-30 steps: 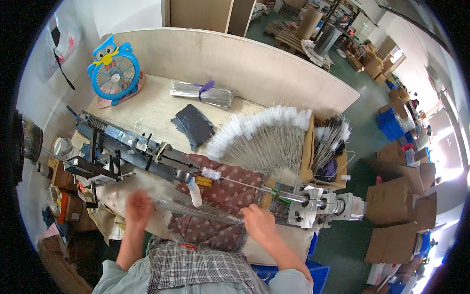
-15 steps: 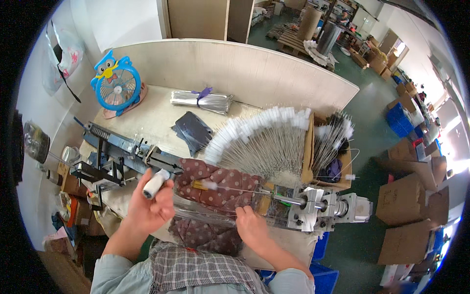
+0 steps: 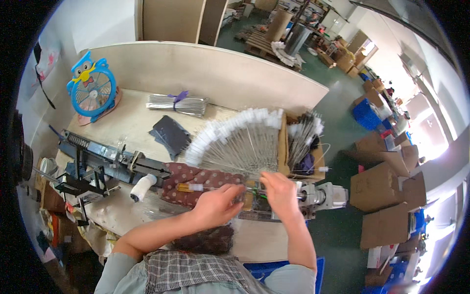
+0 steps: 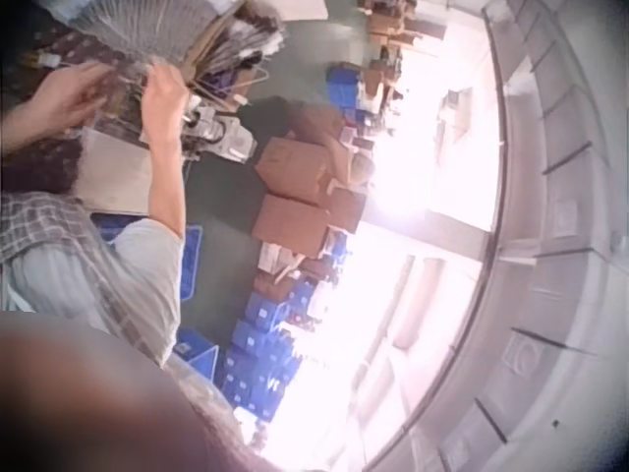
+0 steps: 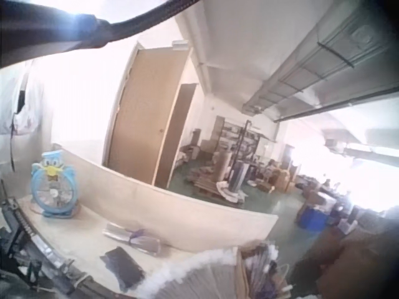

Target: Operating a semi-automatic machine to assemble or trim bottle brushes by inserting wires and components into a fixture.

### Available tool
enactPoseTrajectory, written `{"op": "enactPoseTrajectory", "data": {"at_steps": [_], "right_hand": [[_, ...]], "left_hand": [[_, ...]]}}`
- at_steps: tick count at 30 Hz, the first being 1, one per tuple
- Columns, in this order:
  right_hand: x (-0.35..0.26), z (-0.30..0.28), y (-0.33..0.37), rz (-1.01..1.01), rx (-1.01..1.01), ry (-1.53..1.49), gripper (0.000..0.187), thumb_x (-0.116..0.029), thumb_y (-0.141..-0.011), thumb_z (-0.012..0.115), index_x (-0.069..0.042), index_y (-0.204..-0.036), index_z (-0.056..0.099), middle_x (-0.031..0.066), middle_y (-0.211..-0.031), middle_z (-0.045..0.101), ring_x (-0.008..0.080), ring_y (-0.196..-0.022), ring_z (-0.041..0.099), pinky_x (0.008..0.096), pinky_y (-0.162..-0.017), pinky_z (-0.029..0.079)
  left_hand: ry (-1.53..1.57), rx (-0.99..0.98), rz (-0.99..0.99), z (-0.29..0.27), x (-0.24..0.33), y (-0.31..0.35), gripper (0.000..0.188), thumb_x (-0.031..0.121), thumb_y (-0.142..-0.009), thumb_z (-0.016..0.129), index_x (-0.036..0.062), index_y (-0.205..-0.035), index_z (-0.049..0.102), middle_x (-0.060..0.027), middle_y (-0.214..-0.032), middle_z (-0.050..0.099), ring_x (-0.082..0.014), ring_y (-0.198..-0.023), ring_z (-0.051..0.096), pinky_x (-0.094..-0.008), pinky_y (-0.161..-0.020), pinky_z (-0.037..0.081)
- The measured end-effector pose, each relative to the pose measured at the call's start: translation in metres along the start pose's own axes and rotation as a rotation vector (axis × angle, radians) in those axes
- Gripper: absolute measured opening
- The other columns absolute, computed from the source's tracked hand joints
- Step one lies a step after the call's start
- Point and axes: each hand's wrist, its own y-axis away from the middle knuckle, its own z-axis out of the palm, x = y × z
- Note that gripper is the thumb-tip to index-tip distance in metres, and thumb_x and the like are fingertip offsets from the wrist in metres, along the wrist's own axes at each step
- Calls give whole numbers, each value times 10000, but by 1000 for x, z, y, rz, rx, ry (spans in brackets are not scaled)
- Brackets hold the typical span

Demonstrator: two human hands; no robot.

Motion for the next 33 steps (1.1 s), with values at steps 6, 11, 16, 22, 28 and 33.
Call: {"op": "enactPoseTrajectory", "data": {"at_steps": [6, 11, 16, 22, 28, 33], "right_hand": [[9, 15, -8, 12, 28, -133, 135, -83, -833, 621, -48, -961, 643, 146, -804, 634, 319, -674, 603, 367, -596, 481], [26, 26, -7, -31, -25, -48, 138, -180, -800, 655, -104, -910, 689, 132, -794, 644, 304, -688, 601, 382, -622, 477], [31, 16, -14, -20, -311, -188, 160, -272, -717, 715, -134, -795, 738, 43, -741, 662, 250, -738, 579, 371, -677, 473], [-29, 68, -50, -409, -227, -334, 131, -260, -729, 696, -130, -747, 709, -9, -754, 662, 207, -768, 569, 334, -690, 481], [-82, 131, -56, -437, -233, -315, 114, -231, -746, 676, -120, -772, 679, -12, -777, 655, 202, -789, 560, 320, -692, 473], [-99, 130, -57, -390, -220, -219, 98, -210, -745, 664, -115, -761, 680, -8, -767, 649, 210, -793, 558, 328, -702, 476]], "left_hand": [[-563, 2, 225, 30, -47, -34, 200, 166, -772, 627, 120, -966, 633, -45, -763, 604, -244, -684, 626, -354, -564, 477], [-751, -66, 310, 23, -60, -62, 249, 193, -739, 637, 141, -982, 632, -41, -784, 602, -236, -749, 625, -371, -635, 475], [-724, 53, 347, -3, -55, -22, 287, 146, -733, 675, 121, -1018, 650, -68, -948, 639, -234, -815, 628, -354, -695, 493], [-361, 176, -116, -57, -25, 73, 163, 35, -785, 672, 7, -944, 682, -103, -941, 676, -200, -777, 665, -294, -691, 539], [455, 558, -662, -91, -44, 120, 208, 153, -897, 592, -35, -968, 643, -125, -894, 665, -176, -773, 639, -288, -692, 524], [1046, 709, -772, -110, -49, 111, 409, 412, -955, 466, 23, -988, 586, -57, -860, 646, -151, -698, 618, -287, -642, 489]]}}
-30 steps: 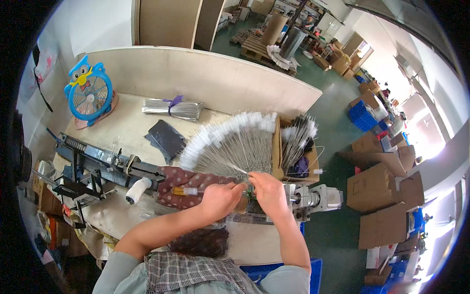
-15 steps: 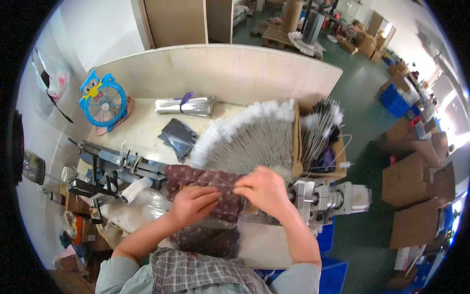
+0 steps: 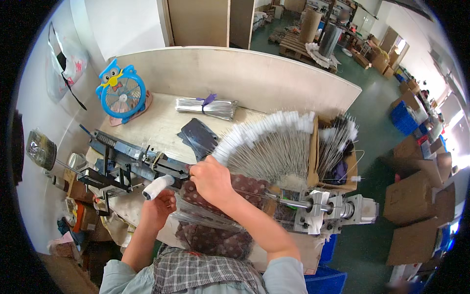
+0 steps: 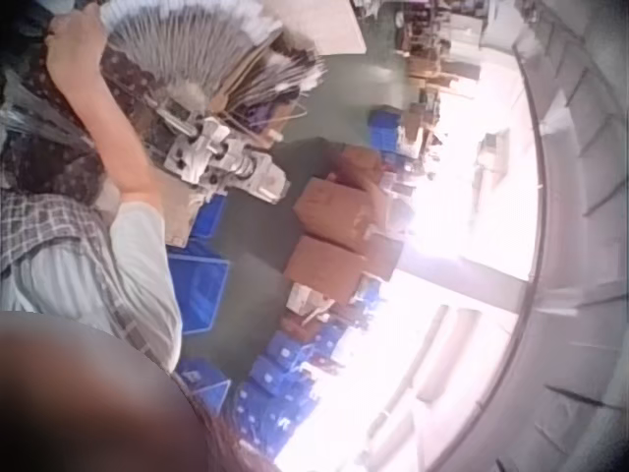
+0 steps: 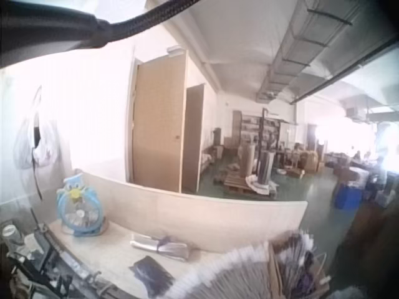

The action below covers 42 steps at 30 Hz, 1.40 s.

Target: Operating a semi-automatic machine to assemble or trim bottle brushes by inserting wires and components into a fixture.

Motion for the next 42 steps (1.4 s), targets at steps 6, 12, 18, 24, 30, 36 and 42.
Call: {"op": "enactPoseTrajectory", "data": {"at_steps": [6, 12, 18, 24, 30, 36, 42], "right_hand": [[-7, 0, -3, 37, -41, 60, 71, -168, -722, 674, -110, -761, 685, 0, -768, 643, 218, -792, 555, 340, -706, 478], [-3, -8, 9, -57, 66, 92, 86, -135, -734, 677, -86, -805, 681, 22, -774, 636, 224, -795, 564, 330, -700, 482], [5, -22, 60, -115, 168, 23, 146, -97, -754, 683, -51, -892, 667, 60, -826, 639, 238, -747, 605, 328, -637, 497], [31, 30, 72, -98, 233, -97, 231, -117, -766, 670, -46, -983, 639, 70, -871, 628, 248, -737, 620, 339, -626, 506], [33, 33, 64, -100, -3, 52, 193, -173, -708, 702, -66, -840, 611, 64, -838, 571, 229, -829, 596, 338, -690, 496], [25, 12, 69, -23, -65, 9, 179, -187, -718, 727, -67, -794, 617, 73, -787, 553, 245, -760, 597, 346, -638, 496], [12, 11, 63, -38, -58, -2, 166, -162, -725, 726, -62, -811, 625, 80, -757, 532, 257, -728, 591, 347, -617, 492]], "left_hand": [[-1032, 9, 142, 26, -24, -23, 453, 429, -769, 687, 0, -626, 674, -57, -550, 611, -155, -506, 585, -308, -533, 477], [-1213, 10, 149, 34, -11, -26, 470, 421, -744, 704, -35, -643, 653, -50, -566, 615, -159, -543, 590, -312, -544, 467], [-358, -181, 179, 37, -52, -30, 295, 260, -828, 608, -33, -849, 626, -92, -757, 638, -167, -594, 590, -310, -569, 474], [-969, -108, 328, 40, -42, -30, 153, 115, -720, 672, 5, -682, 572, -84, -651, 616, -174, -572, 598, -309, -541, 471], [-1158, -57, 239, 14, -23, -24, 392, 319, -783, 742, -1, -907, 552, -54, -753, 567, -126, -685, 543, -300, -576, 447], [10, 366, 106, -121, 2, -23, 320, 369, -852, 637, 86, -981, 561, -6, -801, 581, -129, -712, 576, -263, -620, 479], [110, 371, 150, -136, 24, -14, 222, 327, -865, 637, 106, -891, 621, 20, -761, 595, -112, -688, 552, -241, -647, 456]]}}
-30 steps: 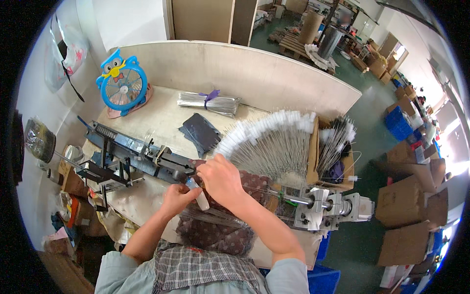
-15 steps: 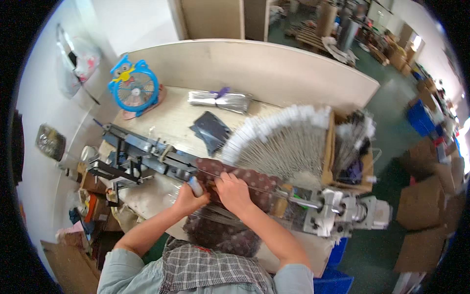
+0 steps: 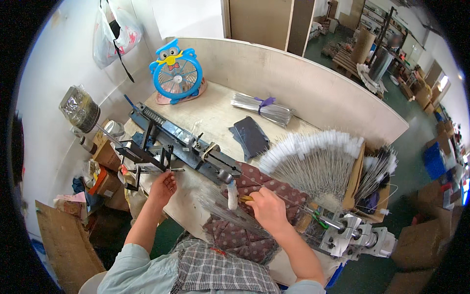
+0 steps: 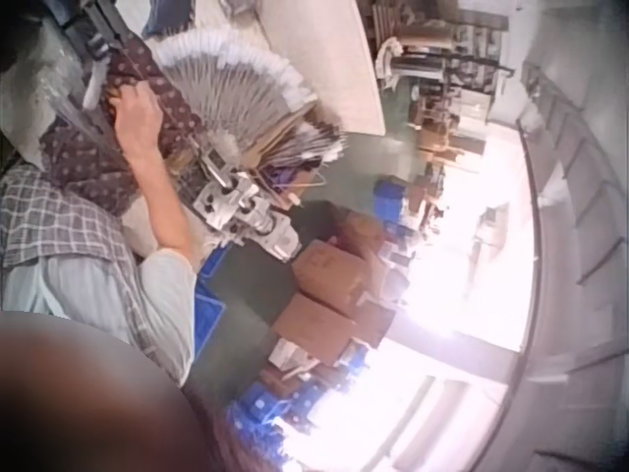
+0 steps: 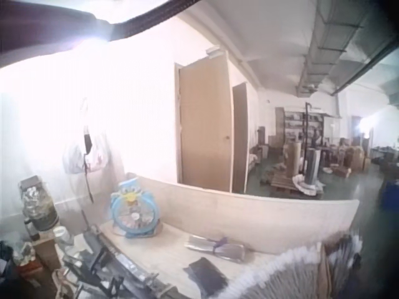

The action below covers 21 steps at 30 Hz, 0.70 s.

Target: Operating a semi-automatic machine to assemble or trim bottle brushes by inserting wires and components into a fixture.

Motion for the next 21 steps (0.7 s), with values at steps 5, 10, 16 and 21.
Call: {"op": "enactPoseTrajectory", "data": {"at_steps": [5, 10, 16, 21], "right_hand": [[-9, -22, 4, -12, 3, 26, 178, -153, -725, 723, -60, -852, 639, 73, -771, 546, 261, -718, 589, 351, -618, 485], [-8, -56, -5, -65, 195, 136, 174, -125, -743, 698, -59, -898, 654, 75, -816, 614, 271, -734, 596, 371, -644, 472], [12, -61, -4, 350, 97, -327, 191, -127, -821, 647, -14, -976, 654, 116, -864, 659, 268, -789, 622, 338, -685, 482], [26, -63, 12, 378, 120, -403, 198, -125, -825, 654, -15, -990, 653, 121, -907, 663, 259, -802, 631, 316, -706, 486]], "left_hand": [[9, 121, 95, 10, -12, -5, 137, 217, -850, 631, 82, -845, 609, 4, -699, 576, -107, -633, 543, -234, -581, 431], [-131, -167, 221, 69, -47, 44, 121, 152, -831, 636, 35, -813, 610, -19, -660, 563, -102, -606, 524, -244, -551, 408], [-138, -630, 29, 186, -99, 89, 143, 178, -925, 571, 39, -921, 601, -29, -793, 607, -102, -659, 534, -244, -597, 429], [-251, -667, 89, 201, -119, 82, 140, 167, -940, 550, 35, -941, 596, -19, -807, 608, -78, -663, 521, -221, -597, 411]]}}
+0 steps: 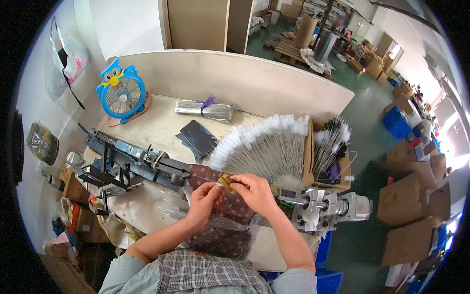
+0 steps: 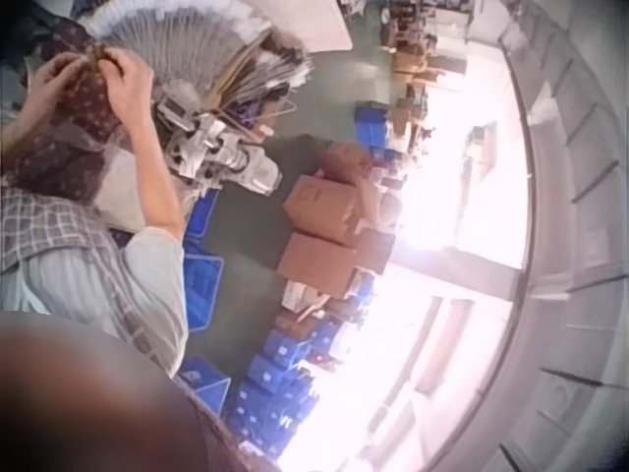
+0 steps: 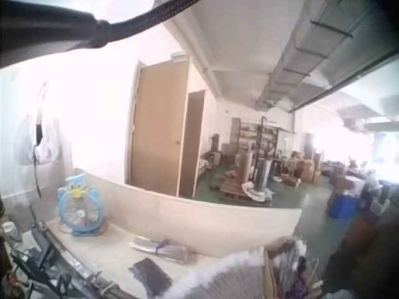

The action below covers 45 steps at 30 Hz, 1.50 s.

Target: Operating a semi-automatic machine to assemble or trim bottle brushes by inserting wires and components into a fixture.

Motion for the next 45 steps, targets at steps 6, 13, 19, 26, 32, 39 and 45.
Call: {"op": "enactPoseTrajectory", "data": {"at_steps": [6, 13, 19, 26, 32, 39, 45], "right_hand": [[-5, -8, 0, -262, -106, 110, 184, -122, -787, 676, -38, -950, 659, 83, -854, 648, 269, -795, 597, 339, -701, 480], [-20, 41, -34, -452, 172, 466, 133, -127, -769, 656, -74, -890, 672, 51, -768, 609, 254, -755, 570, 362, -681, 474], [-23, 42, -35, -343, 13, 311, 141, -186, -803, 639, -77, -876, 691, 67, -799, 631, 262, -775, 570, 359, -688, 471], [-21, 46, -39, -136, -89, 195, 189, -214, -806, 642, -53, -892, 691, 105, -779, 631, 271, -785, 585, 365, -699, 464], [-38, 60, -23, -340, 122, 489, 275, -201, -710, 719, -71, -949, 676, 43, -873, 633, 246, -885, 566, 371, -749, 457], [-34, 67, -22, -469, 299, 575, 267, -166, -652, 727, -125, -912, 683, -14, -911, 620, 193, -918, 559, 351, -760, 437], [-24, 65, -22, -582, 321, 516, 243, -156, -644, 731, -149, -884, 692, -32, -885, 617, 183, -884, 570, 338, -751, 435]], "left_hand": [[-41, 141, 39, 5, 6, 4, 136, 163, -937, 554, 34, -941, 597, -16, -794, 606, -68, -644, 517, -209, -583, 411], [160, 281, -35, -7, 27, 9, 111, 168, -933, 558, 63, -908, 581, -27, -774, 601, -93, -624, 533, -237, -575, 434], [116, 248, -52, -12, 25, 9, 180, 220, -943, 549, 56, -884, 593, -12, -737, 599, -77, -597, 526, -212, -533, 402], [39, 158, -89, -19, 29, 8, 400, 383, -999, 373, 34, -985, 569, -62, -822, 627, -119, -670, 589, -250, -608, 464], [355, 214, -113, -9, 29, 4, 450, 422, -994, 342, 33, -1070, 553, -89, -985, 624, -174, -898, 616, -308, -810, 465], [393, 268, -60, -6, 25, 6, 215, 270, -950, 482, 68, -975, 553, -41, -918, 622, -155, -859, 613, -320, -790, 479], [417, 249, 11, -8, 18, 6, 129, 132, -934, 504, 36, -987, 570, -33, -932, 614, -110, -840, 607, -265, -752, 491]]}}
